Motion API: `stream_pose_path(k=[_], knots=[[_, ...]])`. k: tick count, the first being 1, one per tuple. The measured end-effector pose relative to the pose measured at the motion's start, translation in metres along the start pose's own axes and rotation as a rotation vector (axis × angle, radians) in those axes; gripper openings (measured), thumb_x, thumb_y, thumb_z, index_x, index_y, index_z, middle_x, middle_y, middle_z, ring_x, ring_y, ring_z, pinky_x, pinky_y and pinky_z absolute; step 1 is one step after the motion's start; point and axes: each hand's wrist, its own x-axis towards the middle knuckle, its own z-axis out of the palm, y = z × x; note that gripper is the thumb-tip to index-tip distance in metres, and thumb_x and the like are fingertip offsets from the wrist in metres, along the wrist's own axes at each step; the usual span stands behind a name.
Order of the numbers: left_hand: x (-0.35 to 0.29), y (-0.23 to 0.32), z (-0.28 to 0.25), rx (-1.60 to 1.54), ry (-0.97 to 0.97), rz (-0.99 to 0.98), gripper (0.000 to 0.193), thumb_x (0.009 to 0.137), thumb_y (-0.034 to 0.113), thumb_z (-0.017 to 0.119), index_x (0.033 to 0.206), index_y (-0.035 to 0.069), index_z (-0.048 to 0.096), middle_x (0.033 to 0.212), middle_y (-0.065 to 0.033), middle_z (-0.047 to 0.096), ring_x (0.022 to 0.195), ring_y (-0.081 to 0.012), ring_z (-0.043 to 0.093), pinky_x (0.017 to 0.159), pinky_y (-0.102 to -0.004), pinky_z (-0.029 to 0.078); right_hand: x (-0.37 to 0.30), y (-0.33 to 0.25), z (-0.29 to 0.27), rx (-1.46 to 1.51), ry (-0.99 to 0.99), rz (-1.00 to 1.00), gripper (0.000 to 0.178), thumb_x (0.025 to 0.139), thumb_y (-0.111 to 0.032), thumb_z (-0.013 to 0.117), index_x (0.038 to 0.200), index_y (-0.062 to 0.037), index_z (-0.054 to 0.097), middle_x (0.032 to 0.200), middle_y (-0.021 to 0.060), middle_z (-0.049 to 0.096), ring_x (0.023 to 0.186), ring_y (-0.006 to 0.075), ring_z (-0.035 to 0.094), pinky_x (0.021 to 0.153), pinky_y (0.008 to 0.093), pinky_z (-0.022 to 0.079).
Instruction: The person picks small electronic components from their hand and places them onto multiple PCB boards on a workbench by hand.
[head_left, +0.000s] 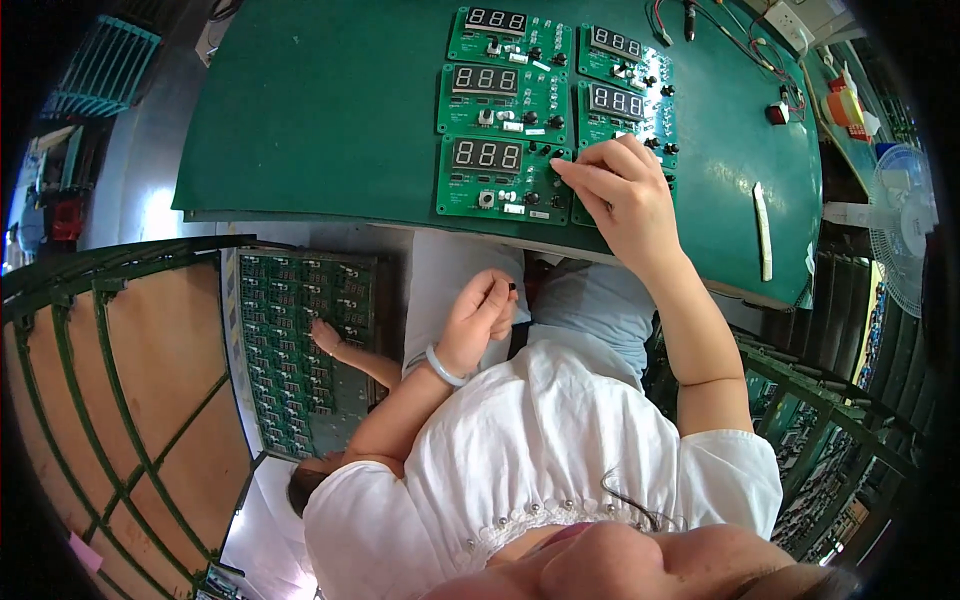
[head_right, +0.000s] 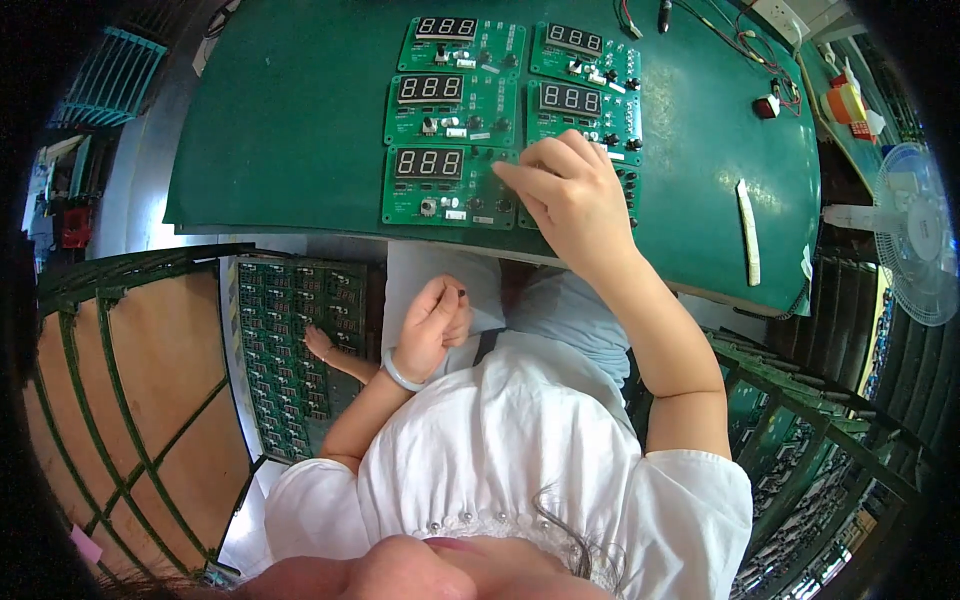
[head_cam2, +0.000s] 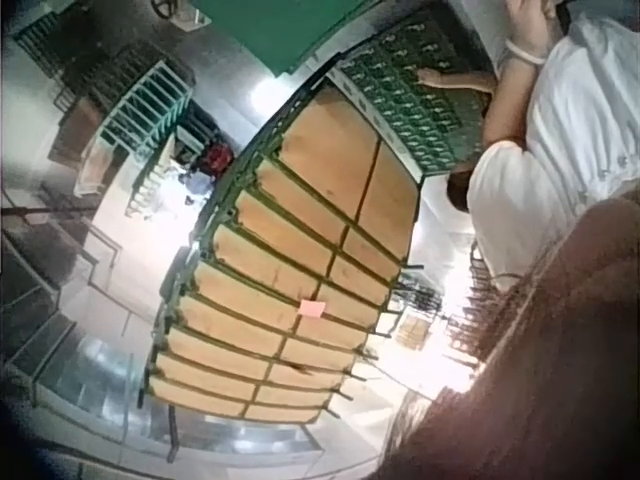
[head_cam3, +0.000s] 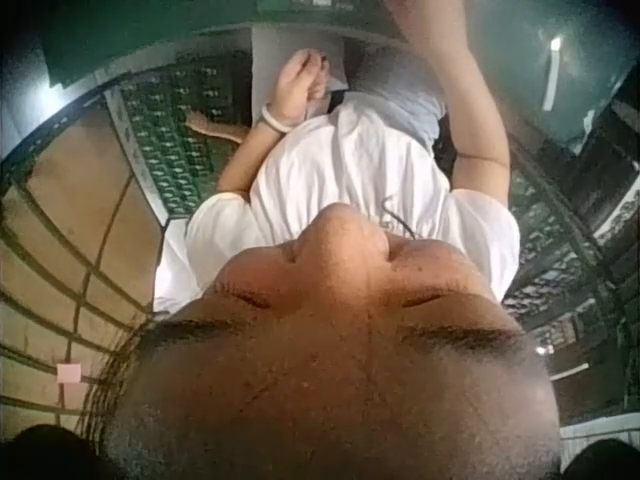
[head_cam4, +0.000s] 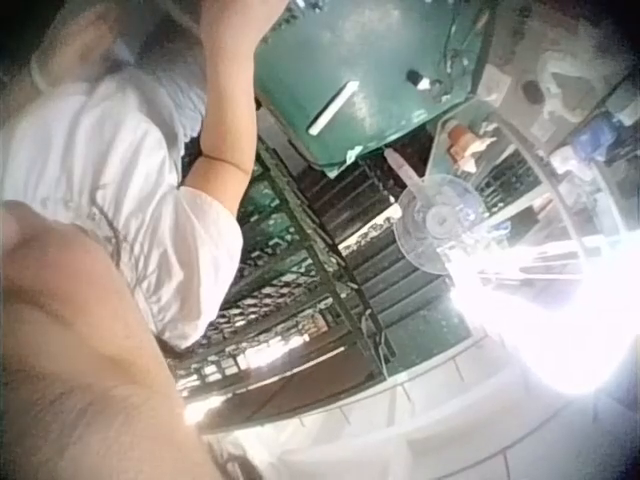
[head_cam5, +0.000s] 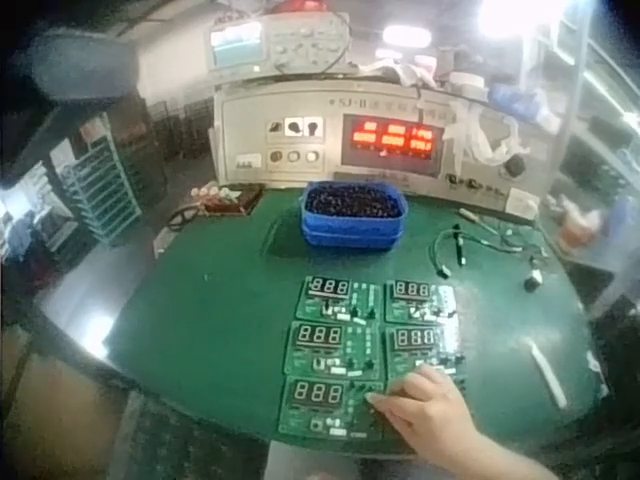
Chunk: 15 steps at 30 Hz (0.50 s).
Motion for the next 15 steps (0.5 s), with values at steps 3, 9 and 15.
stream_pose_path(k=[3, 9, 15], knots=[[0.001, 0.004, 0.001, -0.038, -0.007, 0.022, 0.024, 0.101, 0.030, 0.043, 0.094, 0.008, 0.045, 0.062, 0.0056, 0.030, 0.050, -0.0038, 0.025, 0.045, -0.0215, 0.019, 0.002, -0.009, -0.008, -0.185, -0.049, -0.109, 0.021, 0.074, -0.008, 0.068, 0.095, -0.0124, 0.072, 0.084, -0.0002, 0.057, 0.079, 0.0195, 0.054, 0.071, 0.0342, 0.043], [-0.001, 0.013, 0.008, -0.046, 0.030, 0.056, 0.023, 0.102, 0.030, 0.042, 0.092, 0.010, 0.045, 0.062, 0.0057, 0.030, 0.050, -0.0038, 0.024, 0.045, -0.0211, 0.019, -0.010, -0.032, -0.009, 0.072, -0.019, -0.155, 0.024, 0.069, -0.013, 0.073, 0.092, -0.0108, 0.069, 0.085, 0.0029, 0.057, 0.079, 0.0217, 0.055, 0.068, 0.0355, 0.041], [-0.003, 0.007, 0.013, -0.041, 0.053, 0.081, 0.015, 0.100, 0.026, 0.043, 0.090, 0.015, 0.044, 0.066, 0.0062, 0.036, 0.052, -0.0029, 0.027, 0.046, -0.0202, 0.019, -0.027, -0.053, 0.012, 0.345, -0.199, -0.265, 0.023, 0.063, -0.009, 0.074, 0.085, -0.0057, 0.067, 0.083, 0.0058, 0.060, 0.075, 0.0231, 0.057, 0.065, 0.0340, 0.046]])
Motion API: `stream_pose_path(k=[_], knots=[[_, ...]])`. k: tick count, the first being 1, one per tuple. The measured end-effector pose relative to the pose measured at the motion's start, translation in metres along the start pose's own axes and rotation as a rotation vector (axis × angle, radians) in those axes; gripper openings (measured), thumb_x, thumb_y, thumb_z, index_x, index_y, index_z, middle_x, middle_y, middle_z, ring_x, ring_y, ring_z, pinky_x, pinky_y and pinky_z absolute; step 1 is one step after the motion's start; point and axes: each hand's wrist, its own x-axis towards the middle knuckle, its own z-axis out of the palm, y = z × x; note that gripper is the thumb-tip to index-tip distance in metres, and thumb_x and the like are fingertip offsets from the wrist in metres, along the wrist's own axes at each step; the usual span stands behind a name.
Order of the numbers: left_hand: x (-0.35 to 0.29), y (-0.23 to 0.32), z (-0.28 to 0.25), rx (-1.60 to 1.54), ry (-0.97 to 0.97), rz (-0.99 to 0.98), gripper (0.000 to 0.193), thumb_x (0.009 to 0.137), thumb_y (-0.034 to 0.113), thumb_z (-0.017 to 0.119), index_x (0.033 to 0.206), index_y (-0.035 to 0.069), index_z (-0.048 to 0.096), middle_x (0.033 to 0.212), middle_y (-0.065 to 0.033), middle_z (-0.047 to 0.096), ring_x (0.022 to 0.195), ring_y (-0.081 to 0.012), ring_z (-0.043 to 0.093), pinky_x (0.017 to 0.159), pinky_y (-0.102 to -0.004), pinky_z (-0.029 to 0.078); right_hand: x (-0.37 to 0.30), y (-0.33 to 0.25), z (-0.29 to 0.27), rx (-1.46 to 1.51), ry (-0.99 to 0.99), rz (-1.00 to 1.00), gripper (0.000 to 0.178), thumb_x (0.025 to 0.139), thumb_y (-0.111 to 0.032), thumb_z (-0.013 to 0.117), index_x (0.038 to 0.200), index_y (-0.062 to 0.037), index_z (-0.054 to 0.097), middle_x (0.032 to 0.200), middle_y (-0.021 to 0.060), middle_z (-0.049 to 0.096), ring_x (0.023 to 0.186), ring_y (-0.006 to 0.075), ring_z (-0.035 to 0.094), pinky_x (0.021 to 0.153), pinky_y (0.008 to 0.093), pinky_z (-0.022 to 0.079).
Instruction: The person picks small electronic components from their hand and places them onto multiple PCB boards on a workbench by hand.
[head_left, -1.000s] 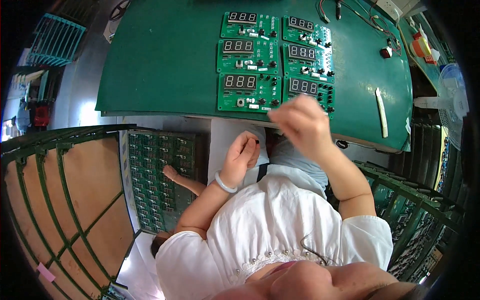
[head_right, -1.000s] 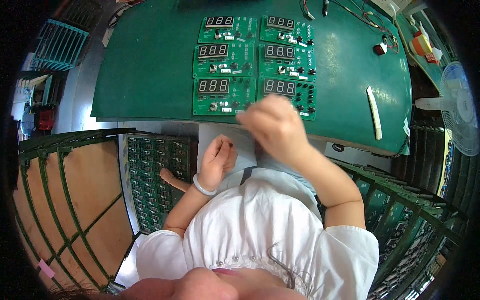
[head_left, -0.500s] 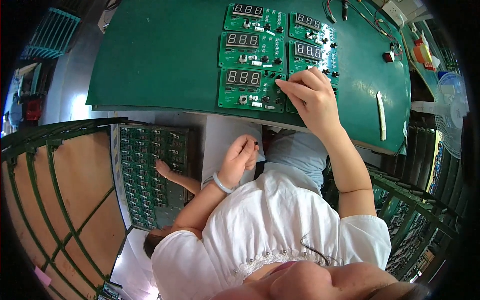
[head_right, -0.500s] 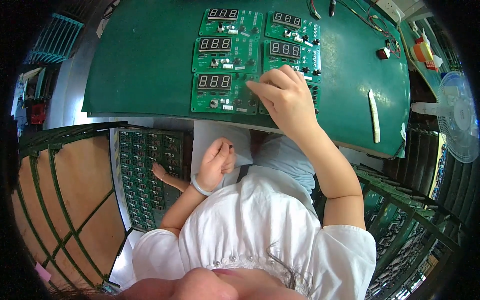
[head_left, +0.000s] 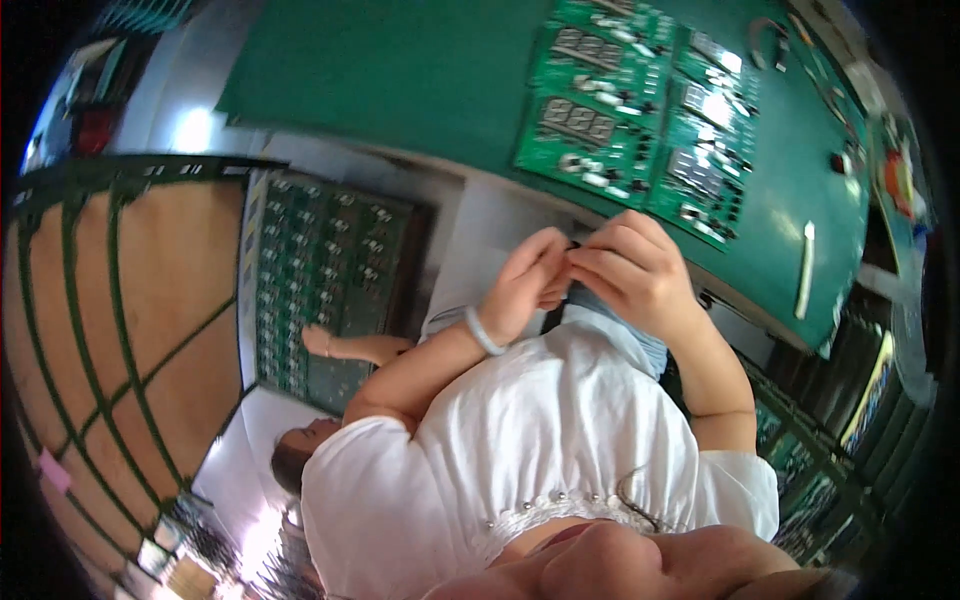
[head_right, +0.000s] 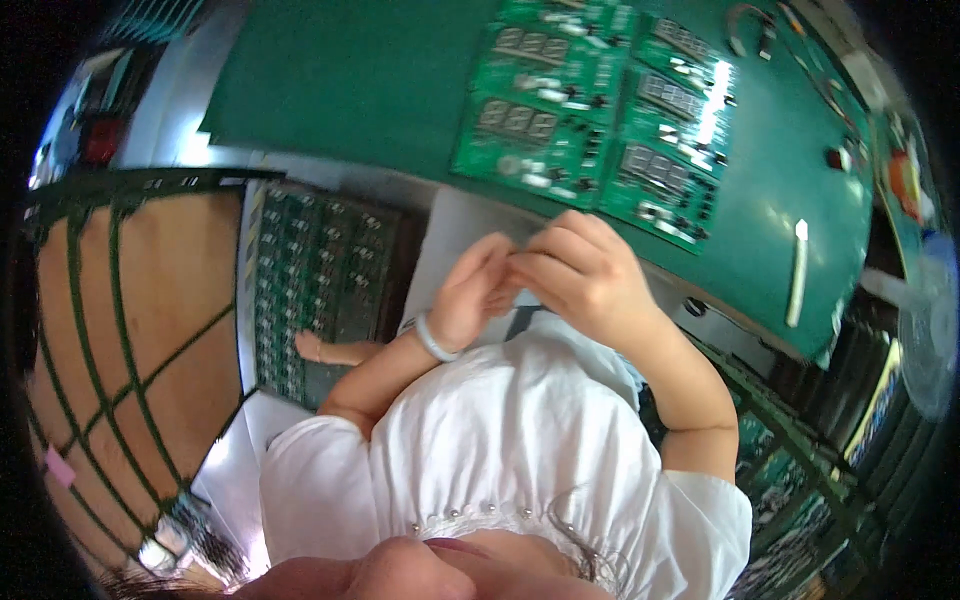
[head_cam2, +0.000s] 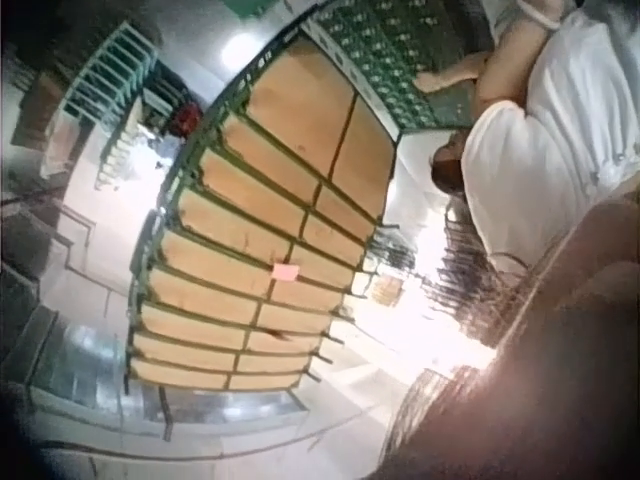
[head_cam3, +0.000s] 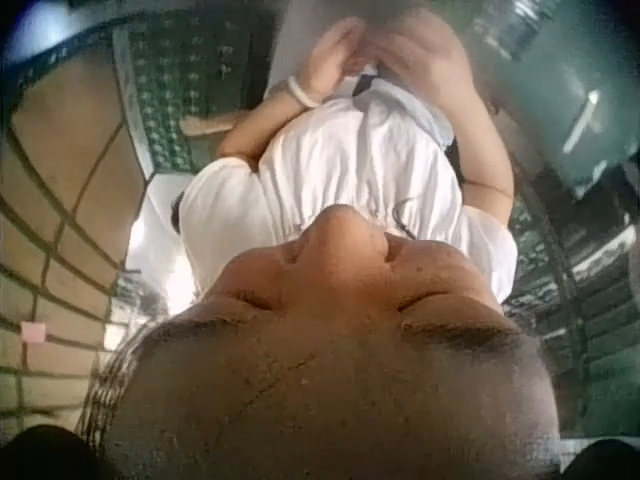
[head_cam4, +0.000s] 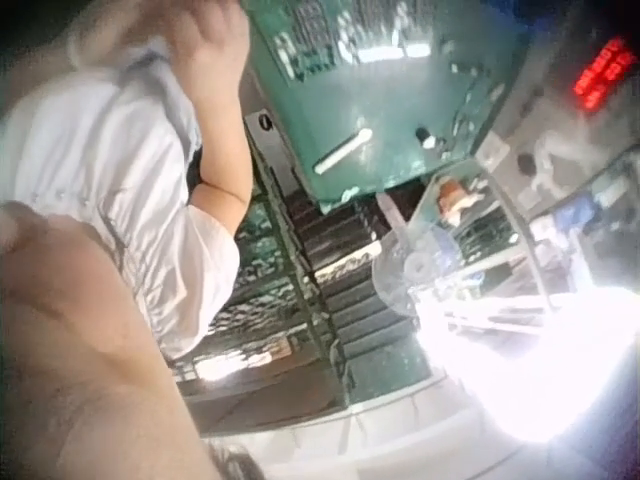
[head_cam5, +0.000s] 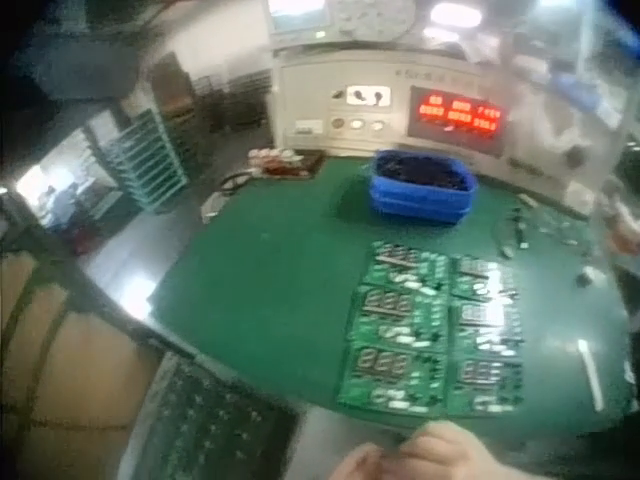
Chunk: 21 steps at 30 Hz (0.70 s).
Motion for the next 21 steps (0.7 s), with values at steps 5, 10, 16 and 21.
stream_pose_path(k=[5, 10, 16, 21], knots=[[0.004, -0.019, -0.001, 0.141, -0.027, 0.170, 0.019, 0.101, 0.027, 0.042, 0.089, 0.012, 0.045, 0.066, 0.0055, 0.036, 0.055, -0.0030, 0.031, 0.047, -0.0202, 0.023, -0.002, -0.004, -0.001, 0.041, -0.062, 0.077, 0.022, 0.064, -0.007, 0.075, 0.084, -0.0022, 0.066, 0.079, 0.0077, 0.060, 0.073, 0.0253, 0.058, 0.062, 0.0352, 0.048], [0.008, -0.023, 0.002, 0.522, 0.007, 0.430, 0.025, 0.102, 0.027, 0.043, 0.090, 0.008, 0.052, 0.064, 0.0044, 0.040, 0.055, -0.0035, 0.034, 0.048, -0.0218, 0.025, -0.002, -0.003, -0.007, 0.004, -0.156, 0.133, 0.020, 0.067, -0.006, 0.074, 0.084, -0.0025, 0.065, 0.080, 0.0075, 0.060, 0.072, 0.0252, 0.057, 0.062, 0.0352, 0.048], [0.002, -0.022, -0.011, -0.122, -0.125, -0.138, 0.030, 0.100, 0.035, 0.044, 0.084, 0.011, 0.050, 0.059, 0.0060, 0.031, 0.049, -0.0046, 0.027, 0.043, -0.0216, 0.020, 0.011, 0.015, -0.030, -0.313, 0.048, 0.123, 0.017, 0.070, -0.005, 0.071, 0.087, -0.0053, 0.065, 0.083, 0.0058, 0.060, 0.077, 0.0244, 0.057, 0.069, 0.0363, 0.045], [0.014, -0.050, -0.032, -0.325, -0.118, -0.323, 0.032, 0.100, 0.037, 0.044, 0.081, 0.012, 0.048, 0.059, 0.0059, 0.029, 0.049, -0.0054, 0.025, 0.042, -0.0215, 0.018, 0.016, 0.034, -0.039, -0.512, 0.131, 0.170, 0.016, 0.073, -0.006, 0.070, 0.089, -0.0091, 0.066, 0.084, 0.0028, 0.060, 0.079, 0.0222, 0.055, 0.069, 0.0347, 0.044]])
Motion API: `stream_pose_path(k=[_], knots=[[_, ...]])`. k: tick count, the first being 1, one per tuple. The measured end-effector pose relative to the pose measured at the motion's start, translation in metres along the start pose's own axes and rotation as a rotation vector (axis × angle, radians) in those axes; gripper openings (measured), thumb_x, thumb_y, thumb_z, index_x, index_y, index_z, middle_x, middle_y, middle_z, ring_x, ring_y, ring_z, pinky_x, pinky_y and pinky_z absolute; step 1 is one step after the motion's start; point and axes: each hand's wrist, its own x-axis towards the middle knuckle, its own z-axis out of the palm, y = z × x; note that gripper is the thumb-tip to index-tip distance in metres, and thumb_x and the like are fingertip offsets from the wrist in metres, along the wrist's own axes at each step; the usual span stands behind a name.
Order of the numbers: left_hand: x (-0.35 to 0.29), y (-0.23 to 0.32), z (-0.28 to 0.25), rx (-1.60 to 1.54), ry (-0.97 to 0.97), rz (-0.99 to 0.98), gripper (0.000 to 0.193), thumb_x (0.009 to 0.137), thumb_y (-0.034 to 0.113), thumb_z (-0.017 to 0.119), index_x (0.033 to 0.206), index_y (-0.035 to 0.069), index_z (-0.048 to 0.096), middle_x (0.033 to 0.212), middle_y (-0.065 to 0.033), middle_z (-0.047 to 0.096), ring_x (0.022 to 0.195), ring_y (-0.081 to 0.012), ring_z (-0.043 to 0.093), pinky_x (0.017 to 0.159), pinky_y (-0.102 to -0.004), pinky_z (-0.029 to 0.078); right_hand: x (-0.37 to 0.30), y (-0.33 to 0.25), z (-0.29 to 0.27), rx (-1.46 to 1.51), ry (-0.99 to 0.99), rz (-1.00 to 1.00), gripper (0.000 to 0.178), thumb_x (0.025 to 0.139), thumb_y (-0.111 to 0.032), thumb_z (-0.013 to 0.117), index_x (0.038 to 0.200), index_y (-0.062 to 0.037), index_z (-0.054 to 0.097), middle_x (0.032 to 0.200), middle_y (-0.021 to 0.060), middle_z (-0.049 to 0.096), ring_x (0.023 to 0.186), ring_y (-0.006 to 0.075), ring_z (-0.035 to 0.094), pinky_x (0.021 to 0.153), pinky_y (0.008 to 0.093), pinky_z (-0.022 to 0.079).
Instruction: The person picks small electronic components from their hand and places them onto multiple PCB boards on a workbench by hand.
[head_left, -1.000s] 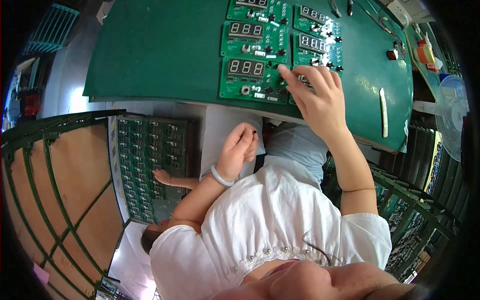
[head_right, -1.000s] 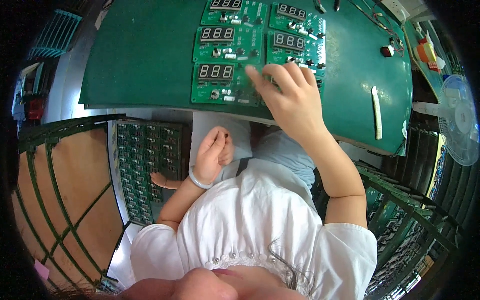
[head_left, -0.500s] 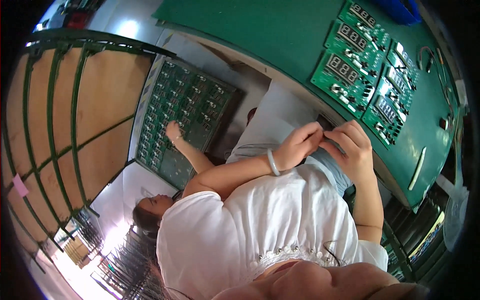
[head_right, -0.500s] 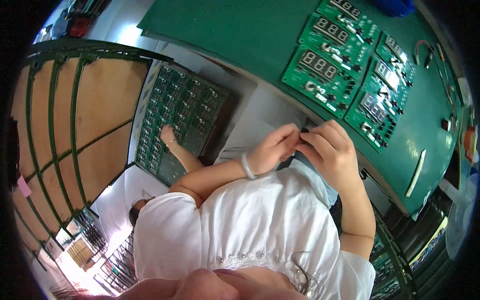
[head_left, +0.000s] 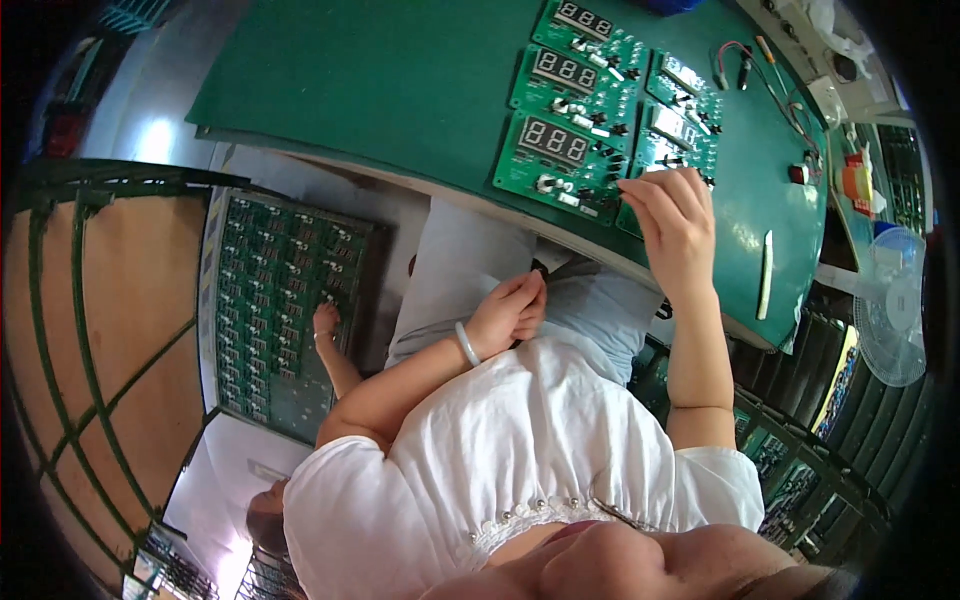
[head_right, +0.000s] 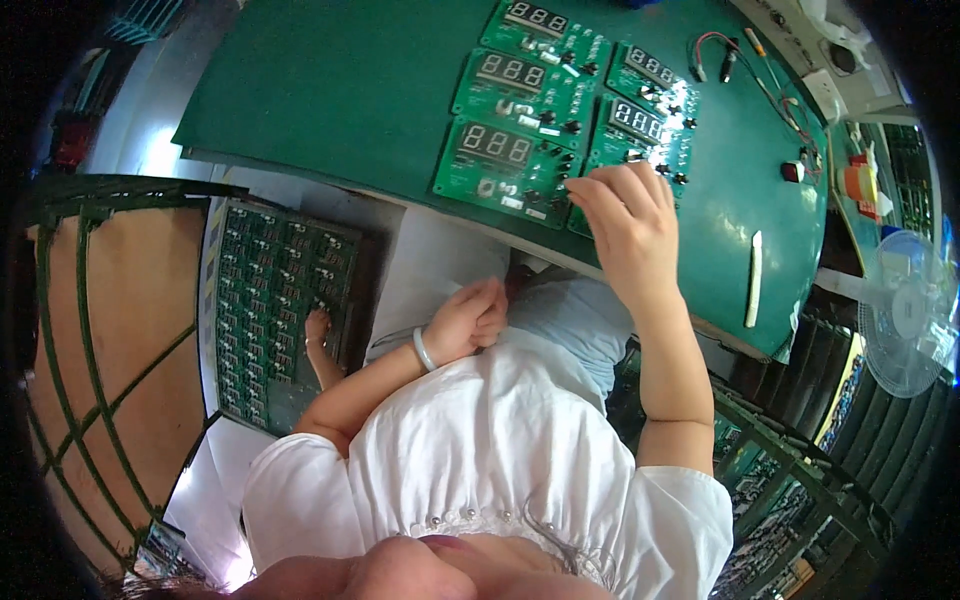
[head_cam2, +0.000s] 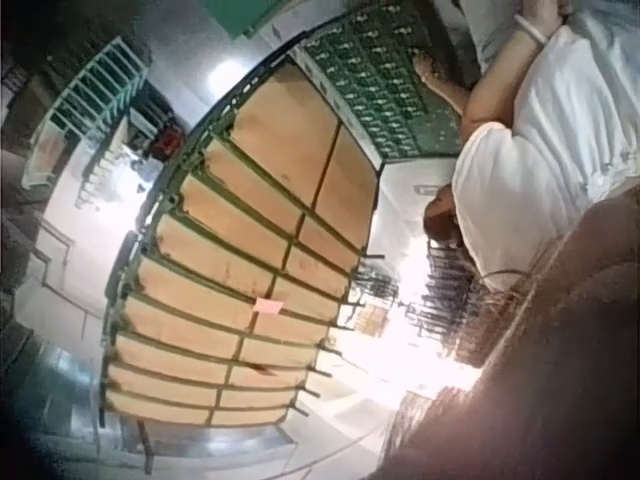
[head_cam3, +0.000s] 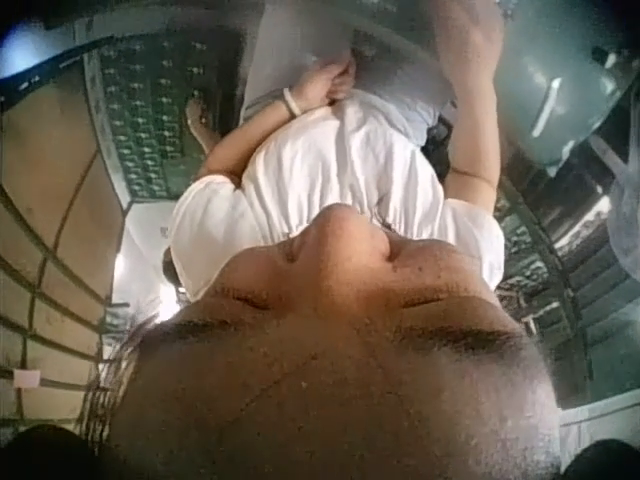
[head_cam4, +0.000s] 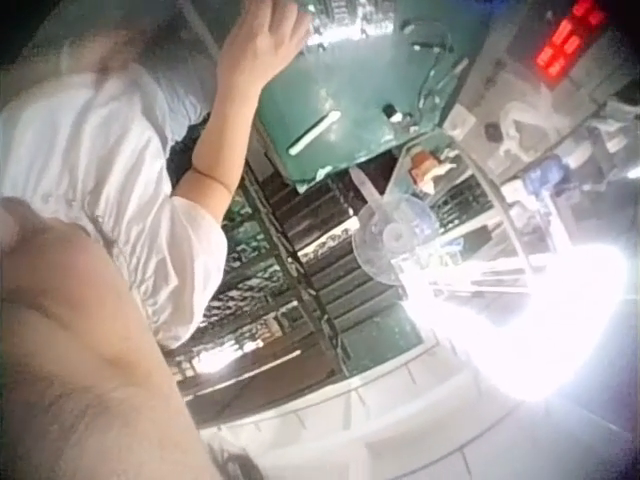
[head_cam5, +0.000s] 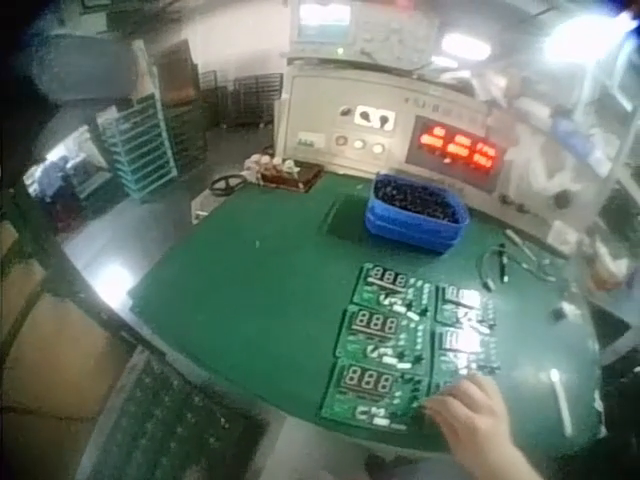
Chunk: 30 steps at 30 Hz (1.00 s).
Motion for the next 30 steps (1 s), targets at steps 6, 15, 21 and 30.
stream_pose_path(k=[6, 15, 21, 30], knots=[[0.000, -0.008, -0.010, 0.027, 0.045, -0.027, 0.032, 0.101, 0.038, 0.043, 0.081, 0.012, 0.046, 0.058, 0.0056, 0.027, 0.048, -0.0052, 0.022, 0.041, -0.0220, 0.017, 0.001, 0.005, 0.009, 0.000, 0.009, -0.066, 0.018, 0.071, -0.006, 0.067, 0.088, -0.0103, 0.068, 0.083, 0.0004, 0.057, 0.078, 0.0198, 0.054, 0.069, 0.0340, 0.042], [0.003, -0.008, -0.015, -0.044, 0.065, -0.038, 0.032, 0.100, 0.038, 0.043, 0.081, 0.013, 0.049, 0.060, 0.0044, 0.031, 0.049, -0.0057, 0.026, 0.040, -0.0210, 0.019, 0.000, 0.005, 0.009, -0.015, 0.004, -0.079, 0.022, 0.066, -0.007, 0.068, 0.087, -0.0118, 0.068, 0.082, -0.0001, 0.056, 0.080, 0.0189, 0.054, 0.071, 0.0340, 0.042], [0.003, -0.007, -0.018, -0.218, 0.037, -0.025, 0.034, 0.099, 0.039, 0.044, 0.079, 0.013, 0.049, 0.062, 0.0033, 0.031, 0.050, -0.0071, 0.026, 0.040, -0.0210, 0.019, -0.004, 0.006, 0.005, -0.025, 0.019, -0.086, 0.027, 0.064, -0.007, 0.068, 0.091, -0.0117, 0.069, 0.083, 0.0000, 0.056, 0.080, 0.0187, 0.055, 0.073, 0.0338, 0.042], [-0.008, 0.018, 0.009, -0.416, 0.276, 0.138, 0.030, 0.098, 0.034, 0.048, 0.101, 0.005, 0.059, 0.078, -0.0033, 0.053, 0.073, -0.0154, 0.050, 0.065, -0.0252, 0.045, -0.026, -0.013, -0.006, 0.084, 0.103, -0.029, 0.035, 0.071, -0.005, 0.070, 0.106, -0.0066, 0.067, 0.084, 0.0044, 0.057, 0.076, 0.0209, 0.056, 0.067, 0.0343, 0.043]])
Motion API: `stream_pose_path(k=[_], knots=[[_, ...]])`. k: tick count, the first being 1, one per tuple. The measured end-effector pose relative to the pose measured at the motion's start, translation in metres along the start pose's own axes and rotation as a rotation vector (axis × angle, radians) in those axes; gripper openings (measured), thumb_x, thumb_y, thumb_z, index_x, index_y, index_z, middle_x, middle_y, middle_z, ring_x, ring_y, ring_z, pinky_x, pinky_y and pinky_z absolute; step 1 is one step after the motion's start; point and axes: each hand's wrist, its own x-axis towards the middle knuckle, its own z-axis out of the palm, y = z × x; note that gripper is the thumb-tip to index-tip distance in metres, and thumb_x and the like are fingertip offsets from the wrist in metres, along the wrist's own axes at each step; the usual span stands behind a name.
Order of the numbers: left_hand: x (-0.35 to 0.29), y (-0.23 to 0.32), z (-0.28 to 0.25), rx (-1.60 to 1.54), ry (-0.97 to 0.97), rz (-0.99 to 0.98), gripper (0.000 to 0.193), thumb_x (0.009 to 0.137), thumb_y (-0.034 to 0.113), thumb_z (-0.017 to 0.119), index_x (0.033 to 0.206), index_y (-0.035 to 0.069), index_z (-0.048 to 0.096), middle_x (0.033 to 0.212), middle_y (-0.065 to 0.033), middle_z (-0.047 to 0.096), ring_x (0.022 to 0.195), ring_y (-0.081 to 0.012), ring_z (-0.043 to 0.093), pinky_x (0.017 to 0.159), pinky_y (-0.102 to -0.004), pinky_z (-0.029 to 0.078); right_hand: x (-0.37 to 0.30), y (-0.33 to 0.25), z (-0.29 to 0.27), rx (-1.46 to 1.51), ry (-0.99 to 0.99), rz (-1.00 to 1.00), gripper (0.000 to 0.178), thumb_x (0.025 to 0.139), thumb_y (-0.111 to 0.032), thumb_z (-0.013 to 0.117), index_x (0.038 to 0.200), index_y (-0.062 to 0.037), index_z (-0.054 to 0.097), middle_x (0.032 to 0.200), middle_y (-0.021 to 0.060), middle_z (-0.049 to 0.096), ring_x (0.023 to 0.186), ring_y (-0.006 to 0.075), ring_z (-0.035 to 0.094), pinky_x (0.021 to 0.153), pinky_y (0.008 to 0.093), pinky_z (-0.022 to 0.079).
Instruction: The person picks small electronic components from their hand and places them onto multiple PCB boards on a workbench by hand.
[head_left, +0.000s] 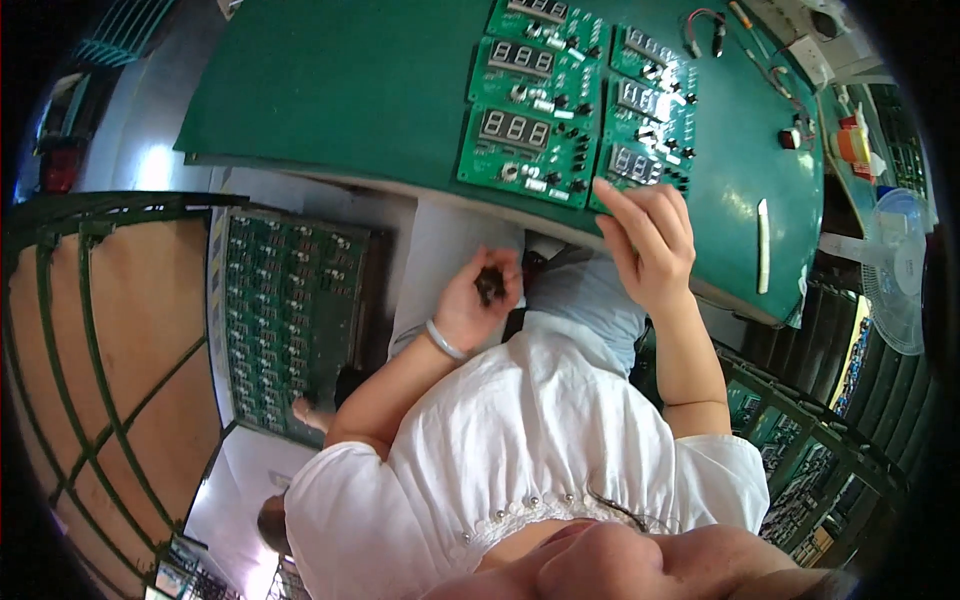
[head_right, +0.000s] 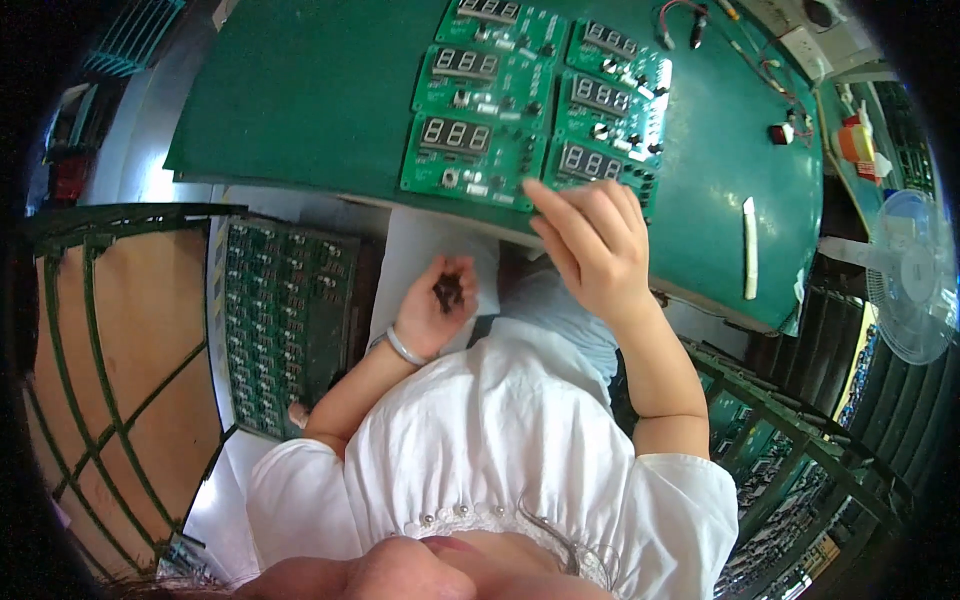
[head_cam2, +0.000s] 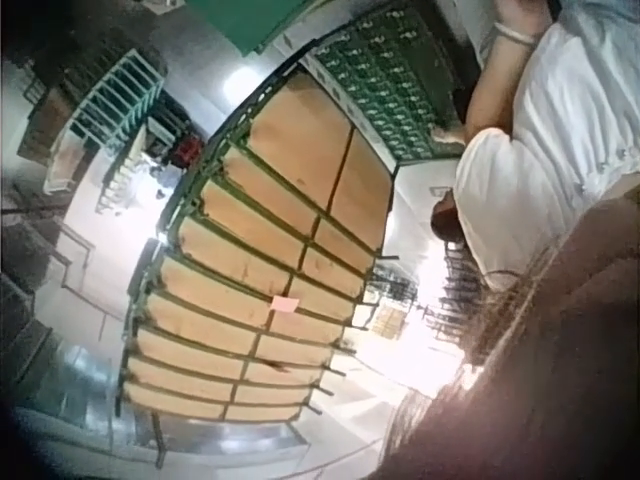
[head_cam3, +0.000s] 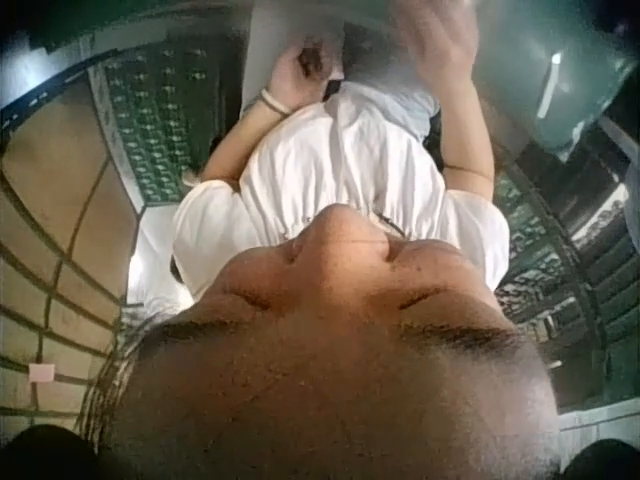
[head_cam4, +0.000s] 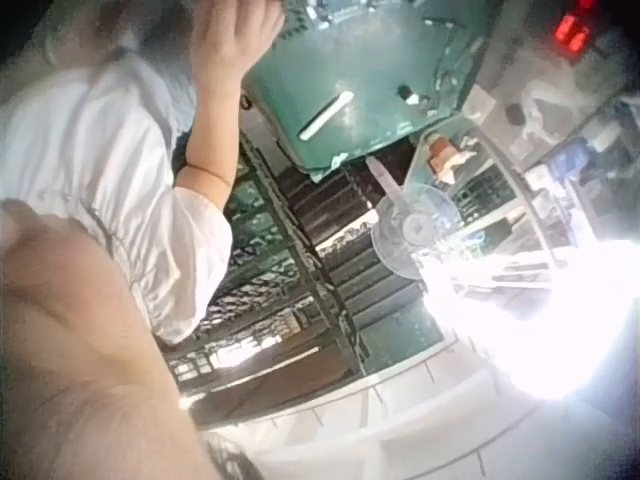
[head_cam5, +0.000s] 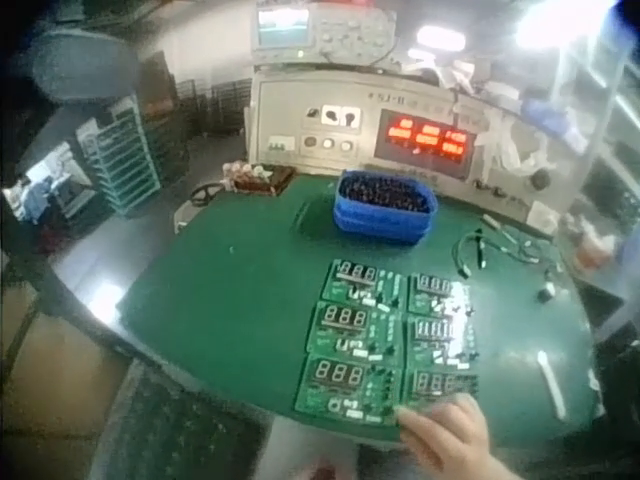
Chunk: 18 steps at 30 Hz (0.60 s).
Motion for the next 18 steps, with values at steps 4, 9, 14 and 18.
stream_pose_path(k=[4, 9, 14, 18], knots=[[-0.008, 0.006, 0.014, 0.097, -0.230, 0.105, 0.046, 0.101, 0.034, 0.036, 0.129, -0.001, 0.048, 0.119, -0.0161, 0.059, 0.113, -0.0269, 0.056, 0.098, -0.0356, 0.046, -0.020, -0.026, 0.008, 0.327, -0.088, -0.024, 0.030, 0.070, -0.006, 0.072, 0.100, -0.0041, 0.067, 0.079, 0.0046, 0.058, 0.069, 0.0225, 0.055, 0.059, 0.0337, 0.042], [-0.022, 0.004, 0.030, 0.114, -0.360, 0.119, 0.049, 0.101, 0.033, 0.032, 0.139, 0.001, 0.038, 0.144, -0.0176, 0.040, 0.133, -0.0283, 0.039, 0.110, -0.0380, 0.034, -0.042, -0.038, 0.025, 0.399, -0.177, 0.057, 0.022, 0.067, -0.007, 0.072, 0.088, -0.0069, 0.065, 0.082, 0.0040, 0.057, 0.074, 0.0239, 0.054, 0.063, 0.0347, 0.042], [-0.034, -0.004, 0.040, 0.171, -0.441, 0.144, 0.052, 0.101, 0.033, 0.029, 0.145, 0.005, 0.031, 0.150, -0.0133, 0.033, 0.138, -0.0249, 0.032, 0.111, -0.0365, 0.029, -0.040, -0.049, 0.027, 0.437, -0.174, 0.095, 0.023, 0.064, -0.006, 0.072, 0.086, -0.0078, 0.063, 0.080, 0.0046, 0.056, 0.075, 0.0250, 0.053, 0.065, 0.0361, 0.044], [-0.034, -0.005, 0.041, 0.159, -0.400, 0.095, 0.053, 0.101, 0.033, 0.029, 0.146, 0.005, 0.030, 0.151, -0.0126, 0.031, 0.139, -0.0240, 0.031, 0.111, -0.0363, 0.028, -0.036, -0.050, 0.027, 0.476, -0.203, 0.084, 0.021, 0.067, -0.003, 0.073, 0.086, -0.0065, 0.065, 0.082, 0.0043, 0.060, 0.074, 0.0239, 0.055, 0.066, 0.0361, 0.045]])
